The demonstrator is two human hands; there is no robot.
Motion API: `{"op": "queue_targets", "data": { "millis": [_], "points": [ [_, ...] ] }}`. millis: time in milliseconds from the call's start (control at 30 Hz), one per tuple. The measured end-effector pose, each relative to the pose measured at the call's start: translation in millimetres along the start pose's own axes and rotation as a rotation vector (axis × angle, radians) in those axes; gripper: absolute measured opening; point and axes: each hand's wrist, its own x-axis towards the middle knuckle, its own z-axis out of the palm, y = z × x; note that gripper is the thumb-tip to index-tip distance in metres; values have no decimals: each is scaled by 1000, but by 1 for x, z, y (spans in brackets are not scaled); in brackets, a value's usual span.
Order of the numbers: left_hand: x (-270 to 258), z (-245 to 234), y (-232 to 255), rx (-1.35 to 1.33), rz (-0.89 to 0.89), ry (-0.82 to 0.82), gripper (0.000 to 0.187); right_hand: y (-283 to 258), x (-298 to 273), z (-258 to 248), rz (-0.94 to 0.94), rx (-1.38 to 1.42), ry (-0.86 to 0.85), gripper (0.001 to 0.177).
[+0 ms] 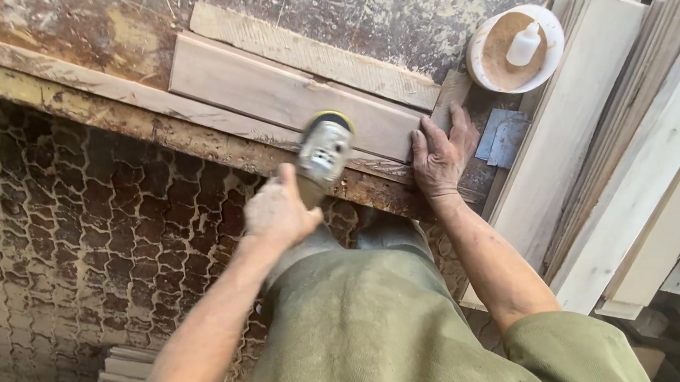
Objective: Sanding wooden boards with a power sander and manual sandpaper, and applying glue/filler to the surface.
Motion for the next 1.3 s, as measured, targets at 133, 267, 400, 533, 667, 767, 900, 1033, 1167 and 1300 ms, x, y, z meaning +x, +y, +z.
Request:
{"op": "queue_targets", "data": {
  "millis": [133, 267, 400, 533, 667, 767, 900, 1033, 1167, 1300],
  "points": [
    [0, -61, -34, -118, -200, 41, 87, -3, -1, 2, 18, 1, 16, 26],
    [3, -72, -19, -209, -249, 169, 79, 5, 0, 6, 59, 74, 14, 20],
    [-15, -29, 49, -3, -56, -63, 83, 3, 17, -10, 80, 117, -55, 13],
    [-20, 4, 71, 25, 146, -156, 86, 13, 29, -15, -5, 60, -136, 24],
    [-5, -11, 31, -68, 105, -63, 76, -7, 40, -7, -146, 0, -167, 31],
    [0, -48, -22, -154, -99, -19, 78, -25, 42, 0, -210, 27, -232, 35],
    [-12, -122, -86, -423, -420, 168, 75, -43, 44, 28, -200, 45, -322, 40],
    [8, -103, -160, -618, -567, 413, 71, -84, 66, 40, -203, 76, -381, 52],
    [-66, -72, -163, -1334, -466, 758, 94, -111, 74, 48, -104, -43, -611, 73],
    [-146, -26, -168, -1860, -409, 857, 100, -139, 99, 45, -105, -26, -781, 67]
  ]
}}
